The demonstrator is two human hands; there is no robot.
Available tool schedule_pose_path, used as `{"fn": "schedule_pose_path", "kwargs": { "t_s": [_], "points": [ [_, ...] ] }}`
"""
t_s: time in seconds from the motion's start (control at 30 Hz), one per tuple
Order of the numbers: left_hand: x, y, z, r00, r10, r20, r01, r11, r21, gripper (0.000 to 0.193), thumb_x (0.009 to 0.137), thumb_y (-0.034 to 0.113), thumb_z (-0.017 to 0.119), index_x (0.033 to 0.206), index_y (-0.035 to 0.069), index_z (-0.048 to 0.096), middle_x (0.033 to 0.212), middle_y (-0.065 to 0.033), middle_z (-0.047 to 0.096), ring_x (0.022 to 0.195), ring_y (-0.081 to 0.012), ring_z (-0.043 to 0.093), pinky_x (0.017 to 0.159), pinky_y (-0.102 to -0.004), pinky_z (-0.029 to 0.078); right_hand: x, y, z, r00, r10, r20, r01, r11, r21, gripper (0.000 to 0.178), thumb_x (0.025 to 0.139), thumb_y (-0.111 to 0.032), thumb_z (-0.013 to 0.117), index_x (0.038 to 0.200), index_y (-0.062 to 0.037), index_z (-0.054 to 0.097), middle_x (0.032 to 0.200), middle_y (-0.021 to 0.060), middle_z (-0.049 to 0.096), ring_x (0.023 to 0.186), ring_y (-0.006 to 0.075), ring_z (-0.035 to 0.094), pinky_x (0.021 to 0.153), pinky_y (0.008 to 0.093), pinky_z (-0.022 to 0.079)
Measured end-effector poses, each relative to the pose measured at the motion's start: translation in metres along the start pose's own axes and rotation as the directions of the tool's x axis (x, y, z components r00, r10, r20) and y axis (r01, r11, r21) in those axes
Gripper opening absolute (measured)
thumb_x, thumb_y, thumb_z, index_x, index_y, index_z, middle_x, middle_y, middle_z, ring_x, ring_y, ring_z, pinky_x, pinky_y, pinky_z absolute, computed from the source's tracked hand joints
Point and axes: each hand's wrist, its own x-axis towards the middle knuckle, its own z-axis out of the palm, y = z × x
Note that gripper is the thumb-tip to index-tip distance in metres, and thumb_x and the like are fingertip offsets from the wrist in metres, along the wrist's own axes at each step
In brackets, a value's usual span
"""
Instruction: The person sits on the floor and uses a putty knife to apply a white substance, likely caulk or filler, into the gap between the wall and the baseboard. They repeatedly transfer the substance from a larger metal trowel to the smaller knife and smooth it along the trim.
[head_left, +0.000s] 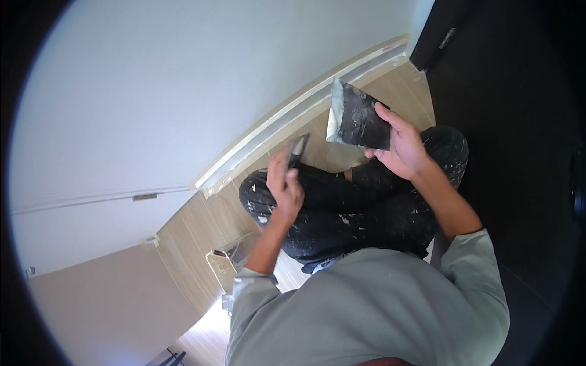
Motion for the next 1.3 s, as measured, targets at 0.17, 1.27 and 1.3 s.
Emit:
{"fn": "schedule_pose_path", "kwargs": {
  "t_s": [0.17, 1.27, 1.3],
  "points": [
    [0.001, 0.0, -0.026, 0.364, -0.872, 0.327, 0.457, -0.138, -0.879, 0.038, 0.102, 0.036, 0.05, 0.124, 0.006, 0.059, 0.112, -0.0079, 0.068, 0.1, -0.0232, 0.066, 0.091, -0.0388, 0.052, 0.057, 0.028, -0.094, 0.941, -0.276, -0.196, 0.298, 0.95, 0.092, 0.033, 0.099, -0.025, 0.053, 0.126, -0.0074, 0.053, 0.121, 0.0082, 0.062, 0.107, 0.0225, 0.062, 0.09, 0.0458, 0.051],
    [-0.044, -0.054, -0.1, 0.558, -0.763, 0.326, 0.071, -0.347, -0.935, 0.034, 0.103, 0.026, 0.052, 0.126, 0.001, 0.053, 0.094, -0.0037, 0.054, 0.075, -0.0091, 0.051, 0.059, -0.0207, 0.048, 0.255, 0.014, -0.294, 0.203, -0.95, -0.237, 0.076, 0.256, -0.964, 0.033, 0.084, 0.0, 0.056, 0.115, 0.002, 0.067, 0.103, 0.0247, 0.066, 0.098, 0.0384, 0.065, 0.086, 0.0396, 0.05],
    [-0.044, -0.054, -0.1, 0.558, -0.763, 0.325, 0.068, -0.349, -0.935, 0.034, 0.103, 0.026, 0.051, 0.126, 0.001, 0.053, 0.094, -0.0038, 0.054, 0.076, -0.0092, 0.051, 0.059, -0.0207, 0.048, 0.256, 0.015, -0.292, 0.217, -0.941, -0.26, 0.08, 0.282, -0.956, 0.035, 0.083, 0.0, 0.057, 0.116, 0.0018, 0.067, 0.104, 0.0253, 0.066, 0.099, 0.038, 0.065, 0.087, 0.0391, 0.05]
  ]
}}
